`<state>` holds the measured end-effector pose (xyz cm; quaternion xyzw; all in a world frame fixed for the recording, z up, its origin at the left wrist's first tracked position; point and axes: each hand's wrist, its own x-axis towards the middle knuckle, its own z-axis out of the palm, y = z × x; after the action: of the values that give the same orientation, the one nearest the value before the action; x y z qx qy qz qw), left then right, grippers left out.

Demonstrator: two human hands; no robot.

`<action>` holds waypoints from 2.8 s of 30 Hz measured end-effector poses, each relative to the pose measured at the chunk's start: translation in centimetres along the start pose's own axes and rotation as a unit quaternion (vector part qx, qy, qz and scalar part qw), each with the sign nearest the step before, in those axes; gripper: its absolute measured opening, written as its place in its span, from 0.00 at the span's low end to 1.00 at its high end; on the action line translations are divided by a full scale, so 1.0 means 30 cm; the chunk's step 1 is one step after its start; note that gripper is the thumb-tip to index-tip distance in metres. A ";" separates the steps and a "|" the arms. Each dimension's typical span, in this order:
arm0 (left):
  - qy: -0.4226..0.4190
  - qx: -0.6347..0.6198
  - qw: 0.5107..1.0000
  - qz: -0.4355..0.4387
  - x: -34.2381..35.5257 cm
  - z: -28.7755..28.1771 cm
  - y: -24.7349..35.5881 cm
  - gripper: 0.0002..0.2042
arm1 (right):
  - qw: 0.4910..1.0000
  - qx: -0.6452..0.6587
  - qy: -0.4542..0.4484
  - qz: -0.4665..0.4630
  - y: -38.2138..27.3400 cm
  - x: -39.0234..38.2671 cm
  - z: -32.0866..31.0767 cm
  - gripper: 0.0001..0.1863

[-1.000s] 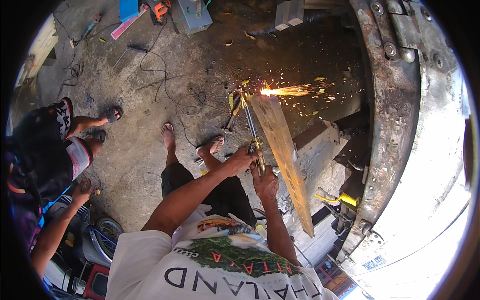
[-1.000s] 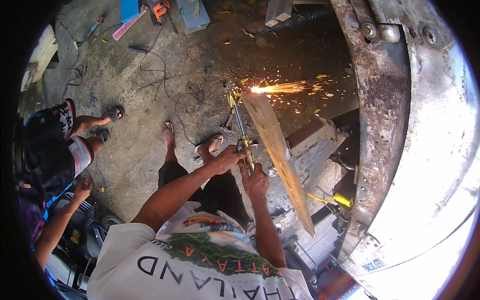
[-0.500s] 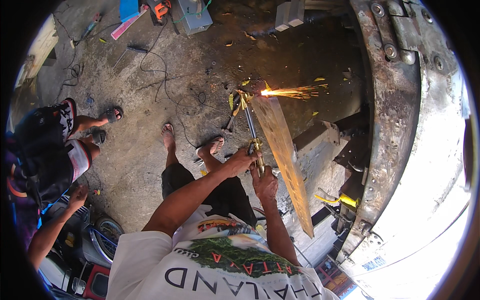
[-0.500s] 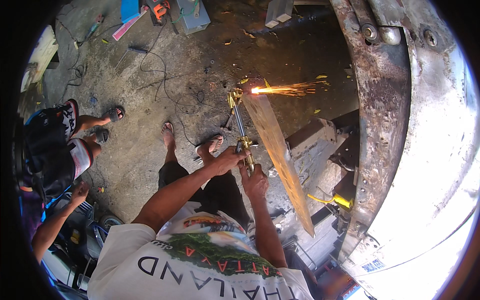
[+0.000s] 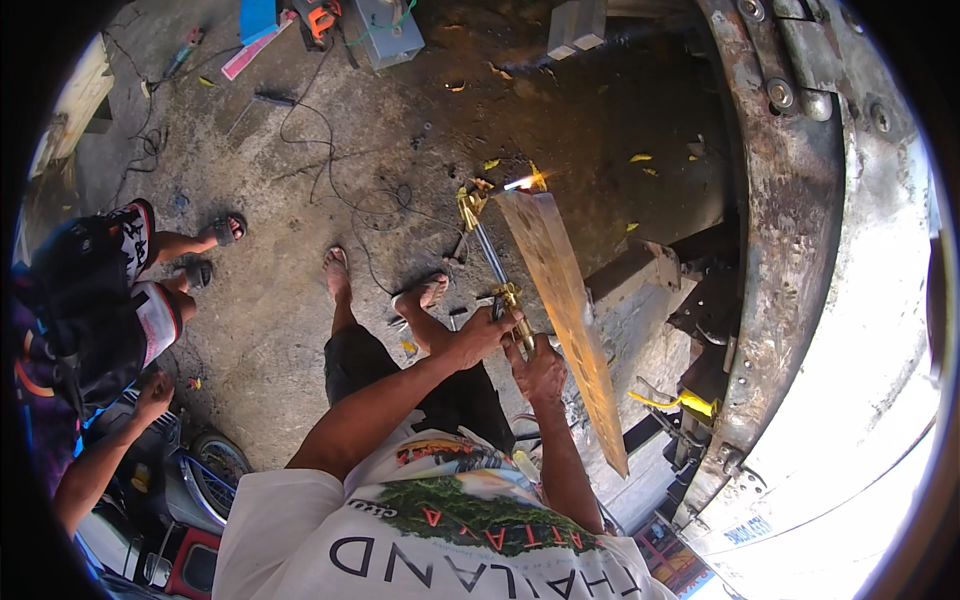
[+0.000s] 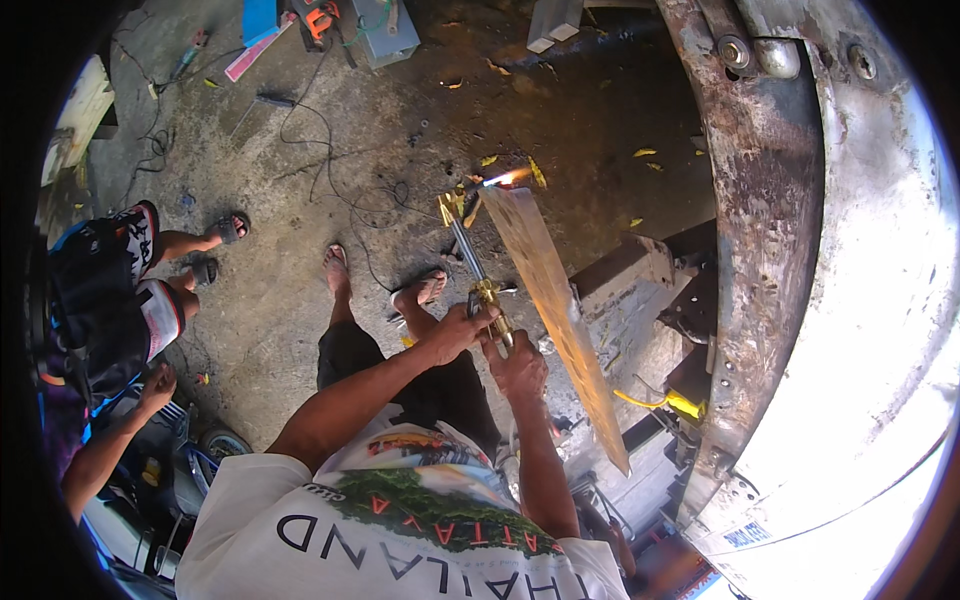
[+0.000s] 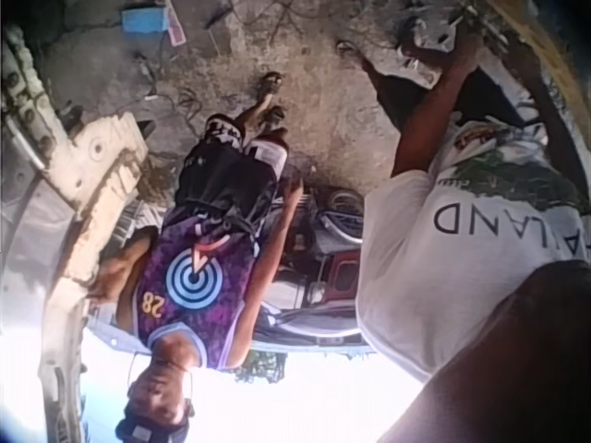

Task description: The person uses a handheld oxy-acetylene torch to cut a long, flat metal bar resting on a wooden support. They move the torch along the bar, creating sparks and melting through the metal in several passes.

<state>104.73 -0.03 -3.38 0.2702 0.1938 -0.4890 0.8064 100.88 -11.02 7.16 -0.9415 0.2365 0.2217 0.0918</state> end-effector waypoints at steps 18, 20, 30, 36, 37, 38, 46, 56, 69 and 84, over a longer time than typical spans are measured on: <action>-0.002 0.052 0.999 -0.001 0.011 0.039 0.035 0.17 | 1.000 -0.007 -0.002 -0.001 0.045 0.015 0.001 0.34; 0.003 0.040 0.999 -0.005 0.003 0.051 0.044 0.17 | 1.000 -0.007 -0.008 0.004 0.044 0.016 -0.006 0.34; 0.001 0.082 0.997 0.008 -0.002 0.072 0.064 0.17 | 0.999 -0.006 -0.030 0.008 0.042 0.026 -0.038 0.36; -0.005 0.104 0.995 0.000 0.005 0.062 0.060 0.17 | 0.999 -0.011 -0.030 0.009 0.027 0.021 -0.048 0.36; -0.005 0.107 0.994 -0.001 -0.001 0.066 0.068 0.17 | 1.000 -0.013 -0.027 0.008 0.030 0.021 -0.046 0.36; -0.006 0.110 0.994 -0.001 -0.007 0.069 0.074 0.17 | 1.000 -0.014 -0.022 0.005 0.033 0.021 -0.044 0.36; 0.008 0.109 0.994 0.002 -0.033 0.100 0.107 0.18 | 1.000 -0.012 0.004 -0.023 0.043 0.026 -0.048 0.36; 0.008 0.089 0.996 0.015 -0.026 0.112 0.082 0.17 | 0.999 -0.014 -0.031 0.011 0.034 0.024 -0.067 0.35; -0.008 0.074 0.997 0.019 -0.015 0.107 0.069 0.15 | 0.999 -0.031 -0.006 -0.026 0.039 0.027 -0.083 0.35; -0.012 0.061 0.998 0.014 -0.002 0.100 0.066 0.14 | 0.999 -0.030 -0.020 -0.011 0.043 0.034 -0.081 0.36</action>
<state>106.60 -1.10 -0.53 0.3156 0.1501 -0.4919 0.7974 101.97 -13.23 8.76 -0.9418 0.2181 0.2460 0.0708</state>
